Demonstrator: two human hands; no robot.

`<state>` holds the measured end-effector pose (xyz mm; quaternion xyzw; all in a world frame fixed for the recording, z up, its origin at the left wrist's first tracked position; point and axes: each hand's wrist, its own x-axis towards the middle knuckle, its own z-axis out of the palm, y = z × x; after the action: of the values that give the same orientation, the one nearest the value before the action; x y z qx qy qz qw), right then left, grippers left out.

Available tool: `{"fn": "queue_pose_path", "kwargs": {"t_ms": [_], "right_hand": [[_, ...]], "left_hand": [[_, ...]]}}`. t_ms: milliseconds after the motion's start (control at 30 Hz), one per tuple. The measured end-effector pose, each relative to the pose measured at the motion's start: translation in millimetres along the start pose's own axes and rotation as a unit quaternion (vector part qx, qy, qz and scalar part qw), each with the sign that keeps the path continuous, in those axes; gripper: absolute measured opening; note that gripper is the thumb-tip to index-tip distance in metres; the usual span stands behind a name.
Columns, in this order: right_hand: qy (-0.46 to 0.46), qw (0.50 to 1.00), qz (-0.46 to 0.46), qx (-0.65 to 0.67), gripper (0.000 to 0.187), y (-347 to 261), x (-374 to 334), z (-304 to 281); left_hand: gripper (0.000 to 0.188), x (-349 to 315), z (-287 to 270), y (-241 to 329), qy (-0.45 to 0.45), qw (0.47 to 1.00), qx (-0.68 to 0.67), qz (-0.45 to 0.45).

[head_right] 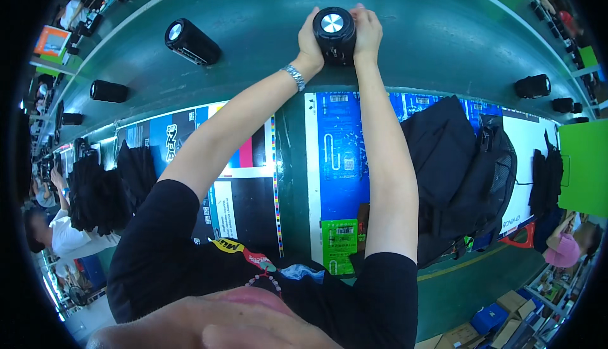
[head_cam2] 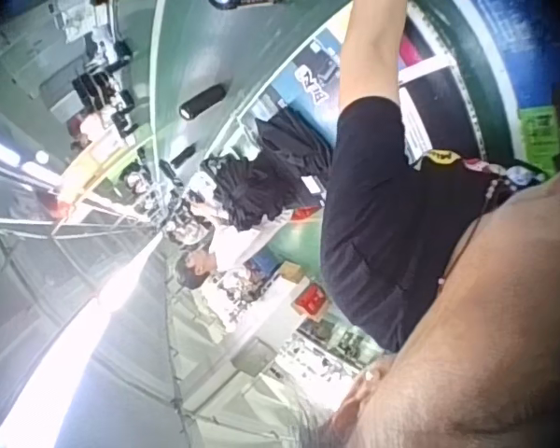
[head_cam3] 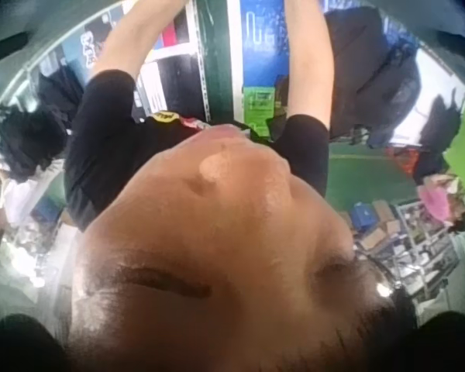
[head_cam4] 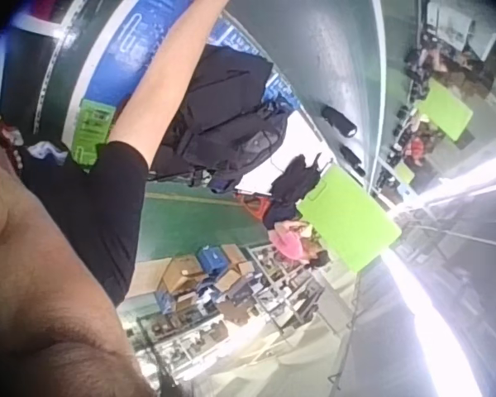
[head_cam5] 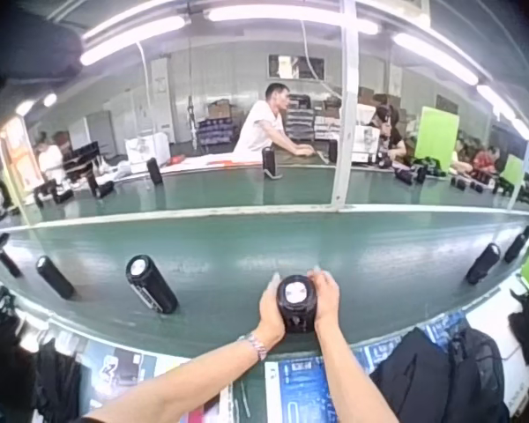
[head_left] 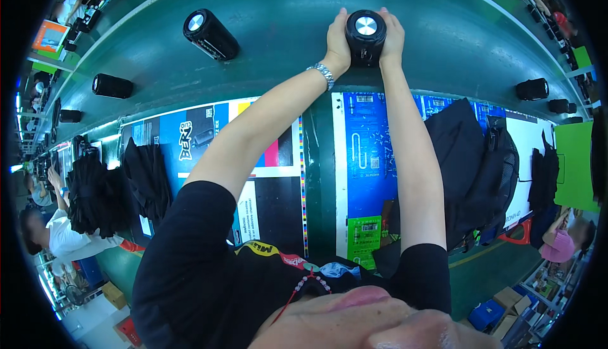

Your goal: The person picks up a small black fabric piece, aligns it over the top of a cylindrical black object, and presses the edges down to secure it, repeating this with multiple pieces and cylinders.

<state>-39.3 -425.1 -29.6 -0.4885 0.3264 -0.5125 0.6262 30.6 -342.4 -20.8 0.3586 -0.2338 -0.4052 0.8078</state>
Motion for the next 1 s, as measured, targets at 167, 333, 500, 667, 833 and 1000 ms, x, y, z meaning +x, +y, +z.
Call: {"fn": "queue_pose_path", "kwargs": {"t_ms": [167, 333, 500, 667, 833, 1000], "right_hand": [[0.119, 0.991, -0.041, -0.039, 0.038, -3, 37, -46], [0.13, 0.987, 0.088, -0.022, 0.039, -1, 9, -18], [0.155, 0.984, 0.083, 0.016, 0.031, -21, 1, -48], [0.169, 0.948, -0.144, -0.228, 0.03, -57, -24, -58], [0.112, 0.94, -0.263, -0.187, 0.026, -103, -110, 3], [0.044, 0.922, -0.318, -0.217, 0.023, -120, -199, 55]], "left_hand": [[0.051, 7, 37, -2, 0.026, 0.99, 0.141, -0.018], [0.04, -35, -24, 62, 0.023, 0.945, 0.322, 0.062], [0.036, -156, -111, 171, 0.045, 0.831, 0.5, 0.242], [0.041, -279, -210, 290, 0.256, 0.527, 0.775, 0.235], [0.039, -332, -267, 318, 0.298, 0.351, 0.876, 0.144], [0.026, -329, -273, 329, 0.31, 0.659, 0.661, 0.182]]}}
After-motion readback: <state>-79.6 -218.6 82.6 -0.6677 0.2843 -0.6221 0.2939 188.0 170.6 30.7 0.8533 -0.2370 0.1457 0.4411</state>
